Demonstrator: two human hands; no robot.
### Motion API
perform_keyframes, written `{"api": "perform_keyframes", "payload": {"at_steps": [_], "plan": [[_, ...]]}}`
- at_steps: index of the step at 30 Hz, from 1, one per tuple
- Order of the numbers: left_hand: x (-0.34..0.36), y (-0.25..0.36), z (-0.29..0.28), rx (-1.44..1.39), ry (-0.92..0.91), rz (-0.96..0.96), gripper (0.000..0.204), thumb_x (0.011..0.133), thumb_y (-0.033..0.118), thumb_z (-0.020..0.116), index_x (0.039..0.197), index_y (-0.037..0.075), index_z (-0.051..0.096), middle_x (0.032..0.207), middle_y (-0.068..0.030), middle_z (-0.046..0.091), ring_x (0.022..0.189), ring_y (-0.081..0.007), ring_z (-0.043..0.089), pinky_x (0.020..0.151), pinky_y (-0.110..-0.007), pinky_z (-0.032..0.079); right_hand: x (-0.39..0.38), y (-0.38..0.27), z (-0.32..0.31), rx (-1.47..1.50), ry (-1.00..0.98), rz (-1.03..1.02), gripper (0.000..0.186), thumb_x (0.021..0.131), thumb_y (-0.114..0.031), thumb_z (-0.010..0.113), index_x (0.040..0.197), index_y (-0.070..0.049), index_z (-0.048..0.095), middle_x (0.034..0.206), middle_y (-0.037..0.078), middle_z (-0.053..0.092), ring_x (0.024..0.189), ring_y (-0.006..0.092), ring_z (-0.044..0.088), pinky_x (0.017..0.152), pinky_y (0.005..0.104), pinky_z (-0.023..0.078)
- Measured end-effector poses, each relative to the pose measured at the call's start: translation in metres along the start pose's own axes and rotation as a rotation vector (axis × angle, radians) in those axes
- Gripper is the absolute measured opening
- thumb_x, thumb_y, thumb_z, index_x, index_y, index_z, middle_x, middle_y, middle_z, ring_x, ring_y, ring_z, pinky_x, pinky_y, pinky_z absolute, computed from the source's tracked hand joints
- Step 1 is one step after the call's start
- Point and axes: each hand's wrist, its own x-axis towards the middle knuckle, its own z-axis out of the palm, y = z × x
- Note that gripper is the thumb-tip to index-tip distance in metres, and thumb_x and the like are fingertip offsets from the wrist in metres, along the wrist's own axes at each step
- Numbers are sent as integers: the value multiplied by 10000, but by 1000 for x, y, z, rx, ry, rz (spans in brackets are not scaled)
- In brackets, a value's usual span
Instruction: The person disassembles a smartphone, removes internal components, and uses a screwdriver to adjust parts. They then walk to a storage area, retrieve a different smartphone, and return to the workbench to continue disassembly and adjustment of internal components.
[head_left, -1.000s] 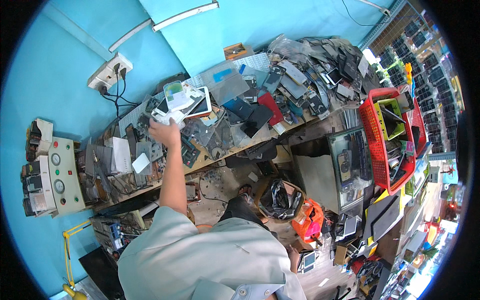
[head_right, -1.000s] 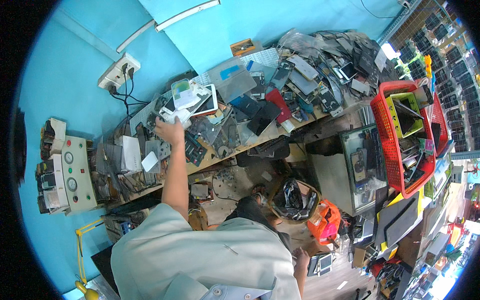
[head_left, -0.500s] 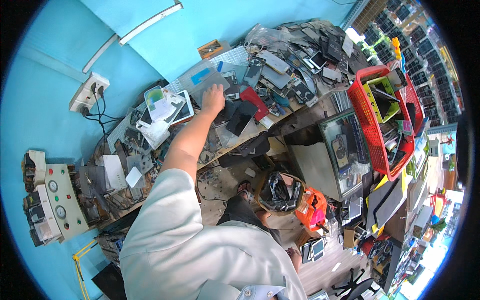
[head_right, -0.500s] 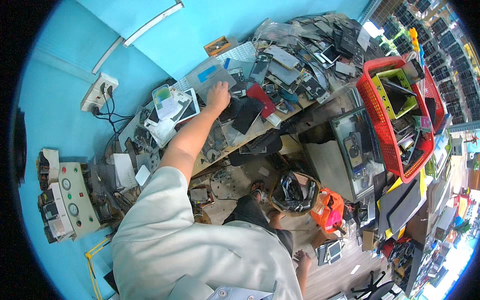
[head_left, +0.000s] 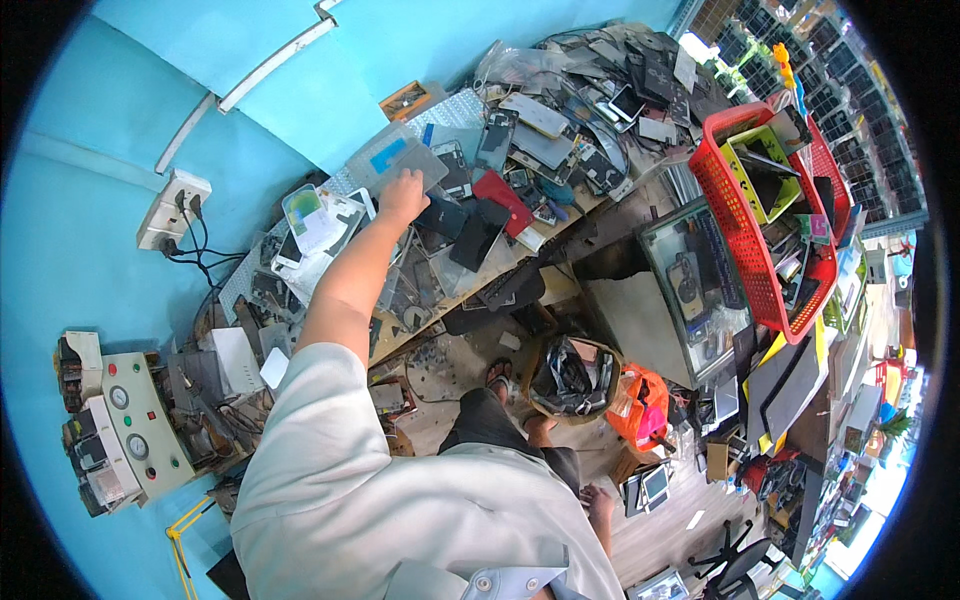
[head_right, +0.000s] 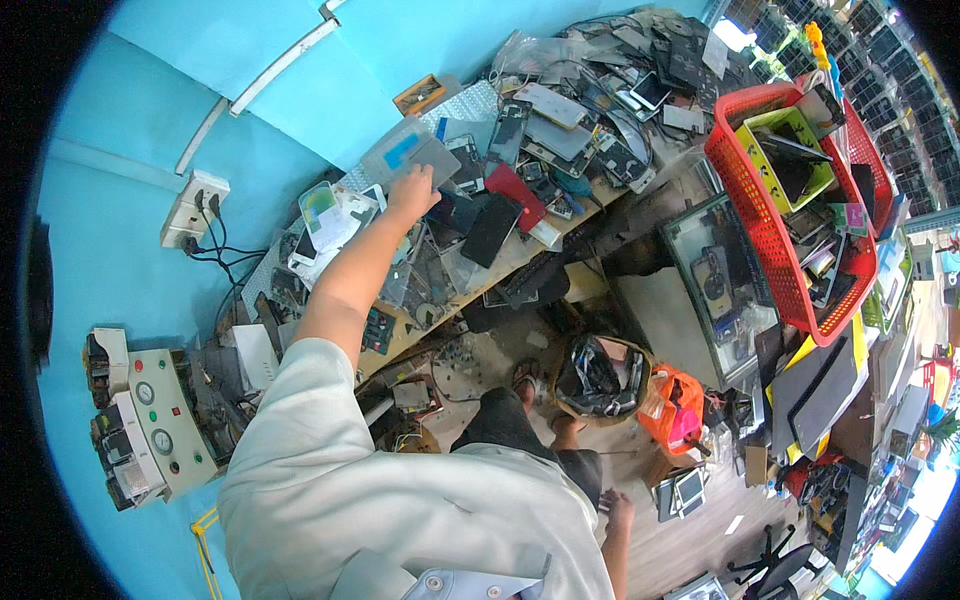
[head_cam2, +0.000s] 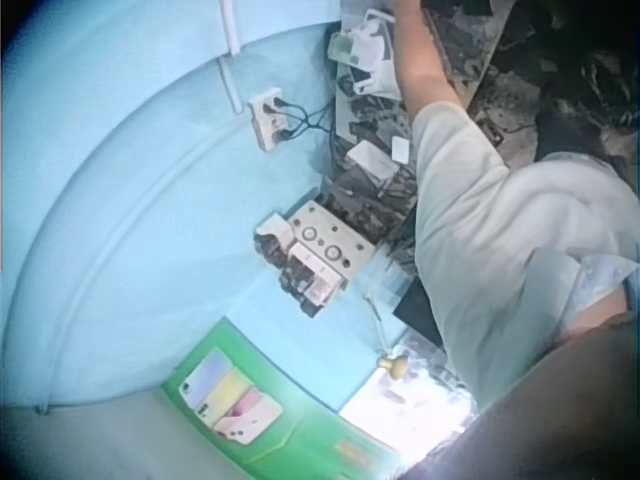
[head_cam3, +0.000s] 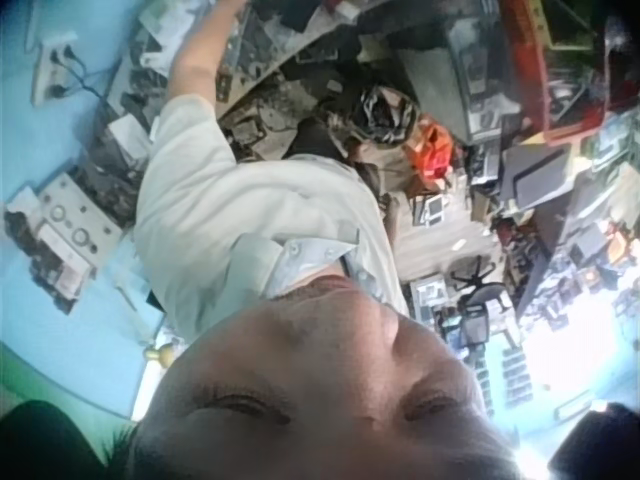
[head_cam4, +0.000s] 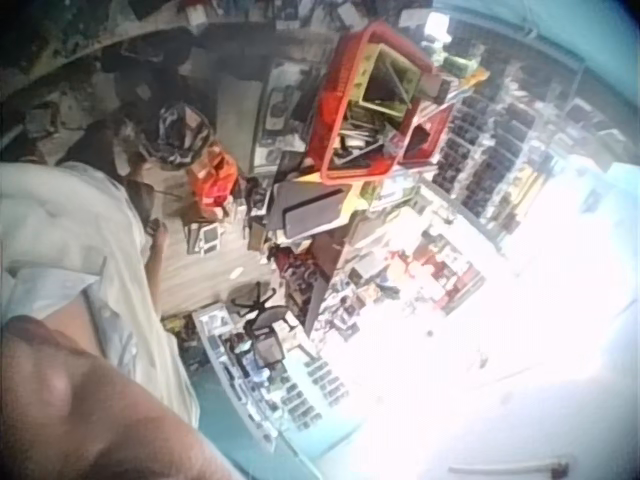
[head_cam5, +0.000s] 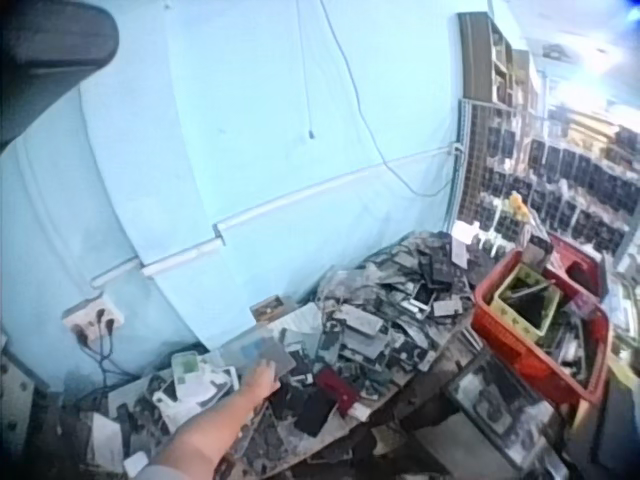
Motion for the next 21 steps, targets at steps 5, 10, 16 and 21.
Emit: {"api": "perform_keyframes", "payload": {"at_steps": [5, 10, 16, 21], "plan": [[16, -20, 35, 32, -24, 159, 423, 881, 197, 863, 1207, 32, 649, 1181, -208, 723, 1100, -422, 769, 912, -522, 649, 8, -31, -1, 27, -42, -83, 301, 1101, -302, 678, 1137, -9, 735, 1050, 137, 796, 889, 262, 775, 763, 413, 628], [12, -7, 18, 19, -29, 90, 682, 829, 153, 890, 1429, 63, 580, 1426, -227, 620, 1300, -430, 666, 1034, -529, 605, 22, -81, 46, 16, -180, -157, 304, 1095, -317, 703, 1161, -24, 747, 1038, 105, 784, 839, 235, 761, 758, 363, 611], [25, 10, -23, 106, 18, 313, 938, 796, 154, 905, 1630, 157, 478, 1621, -169, 463, 1446, -426, 543, 1140, -539, 559, 19, -250, 220, -195, -503, -446, 452, 1059, -418, 778, 1215, 6, 781, 1028, 65, 787, 956, 157, 732, 863, 326, 578], [51, 6, -12, 68, -128, 263, 824, 776, 159, 933, 1509, 134, 558, 1491, -145, 553, 1296, -422, 655, 1038, -544, 599, -8, -384, 365, -250, -527, -786, 589, 969, -448, 853, 1293, 29, 732, 1154, 158, 792, 1017, 253, 761, 906, 391, 597]]}}
